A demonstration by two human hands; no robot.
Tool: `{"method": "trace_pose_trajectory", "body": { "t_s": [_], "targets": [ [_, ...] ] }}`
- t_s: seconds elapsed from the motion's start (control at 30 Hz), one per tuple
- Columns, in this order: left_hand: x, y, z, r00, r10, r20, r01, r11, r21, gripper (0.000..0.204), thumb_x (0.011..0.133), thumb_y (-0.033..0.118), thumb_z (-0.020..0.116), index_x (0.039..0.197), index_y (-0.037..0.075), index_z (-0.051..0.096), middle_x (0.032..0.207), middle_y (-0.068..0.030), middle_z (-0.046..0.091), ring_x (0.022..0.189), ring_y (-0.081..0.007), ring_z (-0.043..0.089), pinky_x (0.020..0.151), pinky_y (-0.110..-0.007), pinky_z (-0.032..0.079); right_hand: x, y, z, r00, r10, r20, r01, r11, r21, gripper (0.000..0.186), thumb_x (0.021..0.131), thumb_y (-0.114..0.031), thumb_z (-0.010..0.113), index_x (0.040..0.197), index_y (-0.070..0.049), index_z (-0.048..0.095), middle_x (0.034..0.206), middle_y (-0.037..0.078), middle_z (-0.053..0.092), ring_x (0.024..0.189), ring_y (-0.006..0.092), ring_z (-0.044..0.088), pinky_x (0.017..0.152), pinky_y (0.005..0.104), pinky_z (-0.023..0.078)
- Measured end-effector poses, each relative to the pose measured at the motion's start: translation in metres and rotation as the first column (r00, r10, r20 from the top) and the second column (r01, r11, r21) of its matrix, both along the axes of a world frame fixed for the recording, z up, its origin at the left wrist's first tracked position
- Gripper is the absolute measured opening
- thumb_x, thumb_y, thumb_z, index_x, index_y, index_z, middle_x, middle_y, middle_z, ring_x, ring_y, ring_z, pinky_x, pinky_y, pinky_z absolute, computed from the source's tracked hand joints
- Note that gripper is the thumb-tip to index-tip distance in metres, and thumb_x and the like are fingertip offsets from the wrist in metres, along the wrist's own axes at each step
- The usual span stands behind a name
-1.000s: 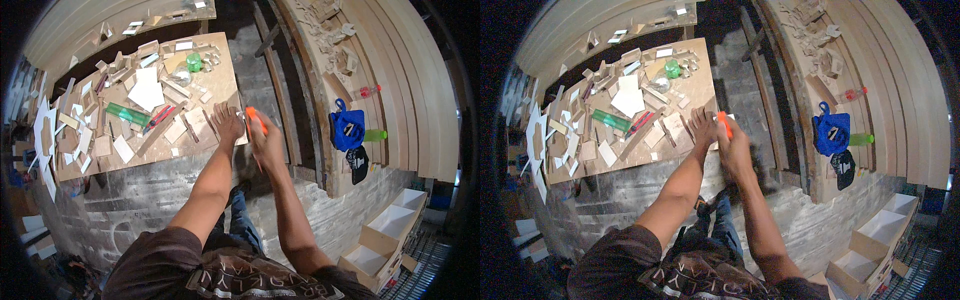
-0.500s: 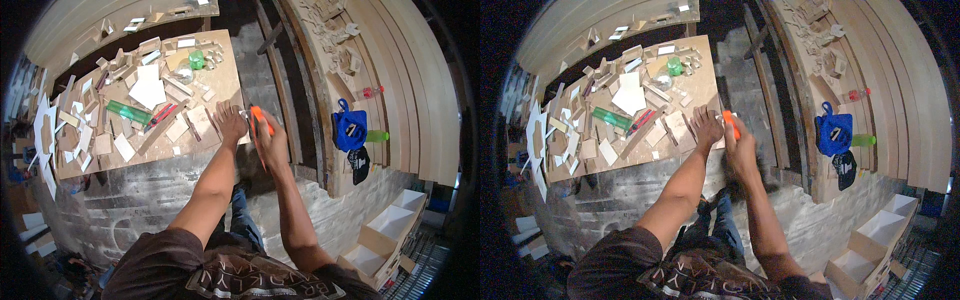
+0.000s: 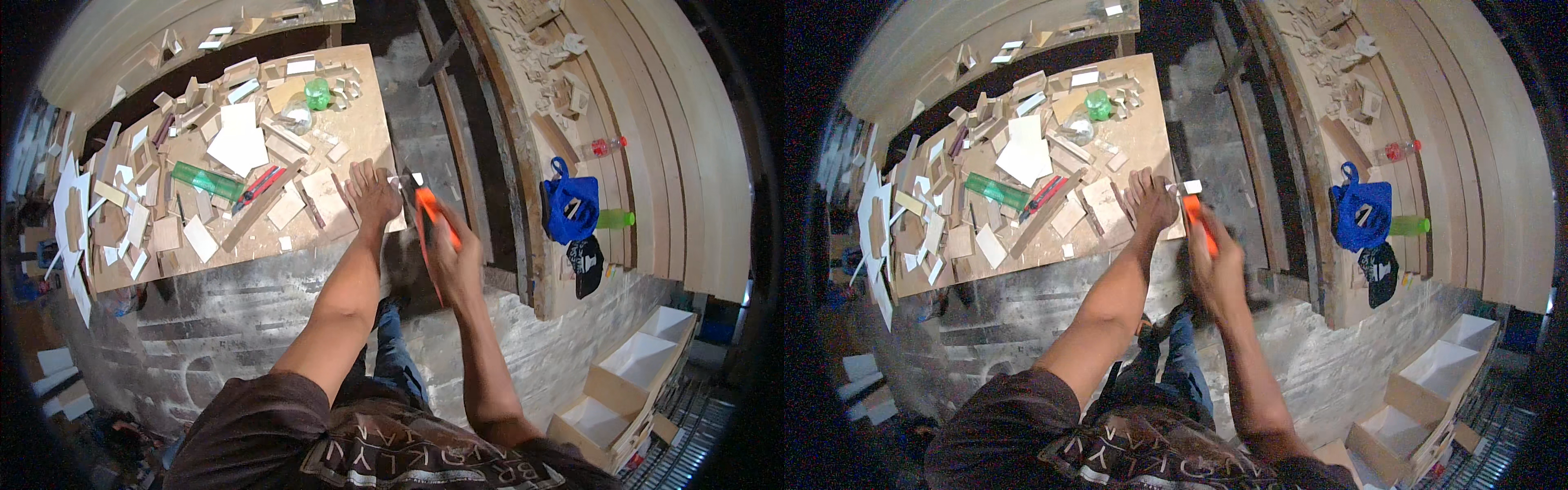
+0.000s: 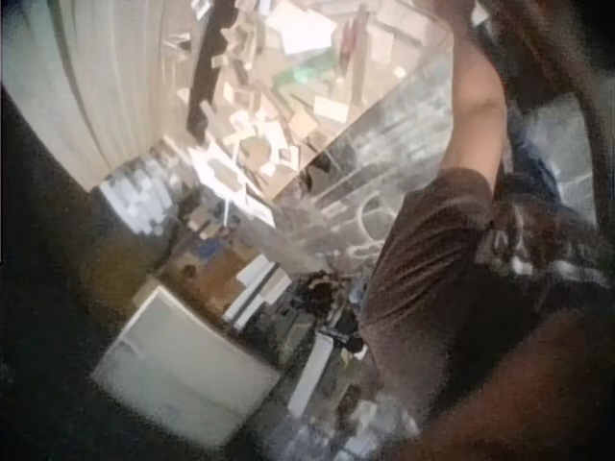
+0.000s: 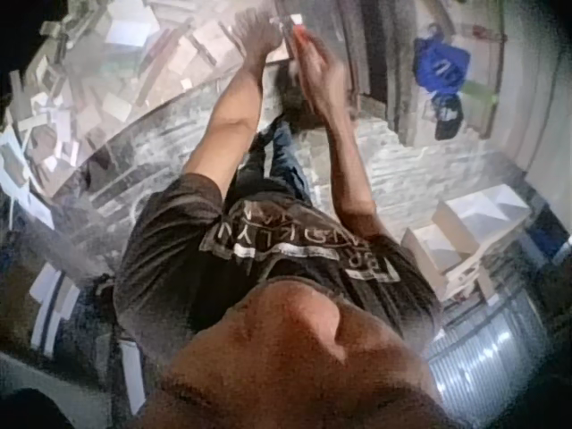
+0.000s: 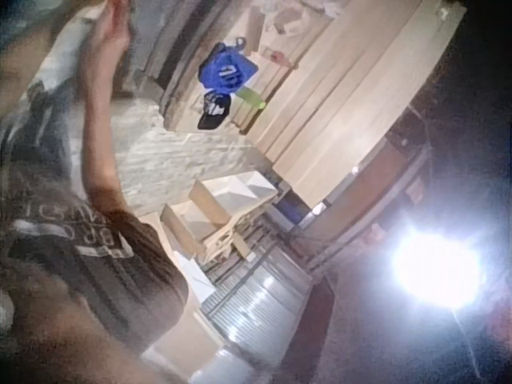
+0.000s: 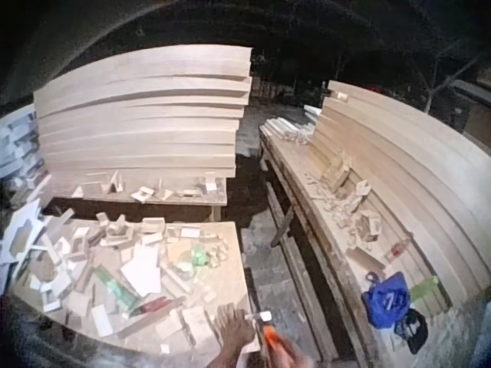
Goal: The person marks a small piece of wood using a pen and a plastic ruler, and then cuts the wood along the mark using a hand saw.
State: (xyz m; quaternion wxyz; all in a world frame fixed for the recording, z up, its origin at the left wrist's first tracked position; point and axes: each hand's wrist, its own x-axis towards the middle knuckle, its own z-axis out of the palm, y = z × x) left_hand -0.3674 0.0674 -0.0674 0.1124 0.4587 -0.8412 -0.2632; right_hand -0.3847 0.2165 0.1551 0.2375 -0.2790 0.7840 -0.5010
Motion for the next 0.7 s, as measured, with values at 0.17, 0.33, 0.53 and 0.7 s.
{"method": "trace_pose_trajectory", "body": {
  "t_s": [0.17, 0.33, 0.53, 0.7],
  "targets": [
    [0.001, 0.005, -0.001, 0.998, -0.033, 0.054, 0.033, 0.999, -0.006, 0.044, 0.095, 0.036, 0.052, 0.131, 0.012, 0.049, 0.159, -0.0147, 0.022, 0.151, -0.0428, 0.003, 0.117, -0.065, 0.006, -0.030, -0.032, -0.077, 0.993, -0.008, -0.119, -0.011, 0.987, -0.159, 0.041, 0.103, -0.028, 0.053, 0.132, 0.001, 0.059, 0.096, 0.017, 0.071, 0.089, 0.0180, 0.064, 0.080, 0.0334, 0.051],
    [-0.007, -0.002, 0.006, 0.991, -0.049, 0.124, 0.041, 0.997, 0.064, 0.045, 0.096, 0.041, 0.049, 0.131, 0.013, 0.051, 0.161, -0.0147, 0.018, 0.152, -0.0399, 0.001, 0.118, -0.063, 0.003, 0.001, -0.005, -0.037, 1.000, -0.008, -0.010, 0.008, 1.000, 0.008, 0.045, 0.102, -0.027, 0.055, 0.139, -0.001, 0.053, 0.099, 0.024, 0.071, 0.091, 0.0212, 0.069, 0.082, 0.0353, 0.053],
    [0.006, -0.016, -0.032, 0.998, 0.013, 0.059, -0.013, 1.000, 0.007, 0.046, 0.098, 0.043, 0.046, 0.133, 0.014, 0.050, 0.163, -0.0125, 0.016, 0.153, -0.0398, -0.003, 0.118, -0.062, 0.000, 0.040, 0.057, 0.018, 1.000, 0.016, 0.023, -0.016, 1.000, 0.021, 0.047, 0.100, -0.023, 0.055, 0.139, 0.004, 0.051, 0.130, 0.026, 0.062, 0.121, 0.0307, 0.063, 0.100, 0.0380, 0.048],
    [-0.005, 0.001, 0.019, 0.984, -0.070, 0.166, 0.031, 0.974, 0.225, 0.047, 0.099, 0.042, 0.044, 0.136, 0.014, 0.050, 0.164, -0.0118, 0.014, 0.152, -0.0411, -0.006, 0.118, -0.062, -0.002, -0.002, 0.006, -0.053, 0.999, 0.008, -0.033, -0.010, 0.997, -0.072, 0.047, 0.100, -0.021, 0.055, 0.139, 0.005, 0.050, 0.126, 0.028, 0.064, 0.119, 0.0307, 0.064, 0.097, 0.0357, 0.049]
  ]
}}
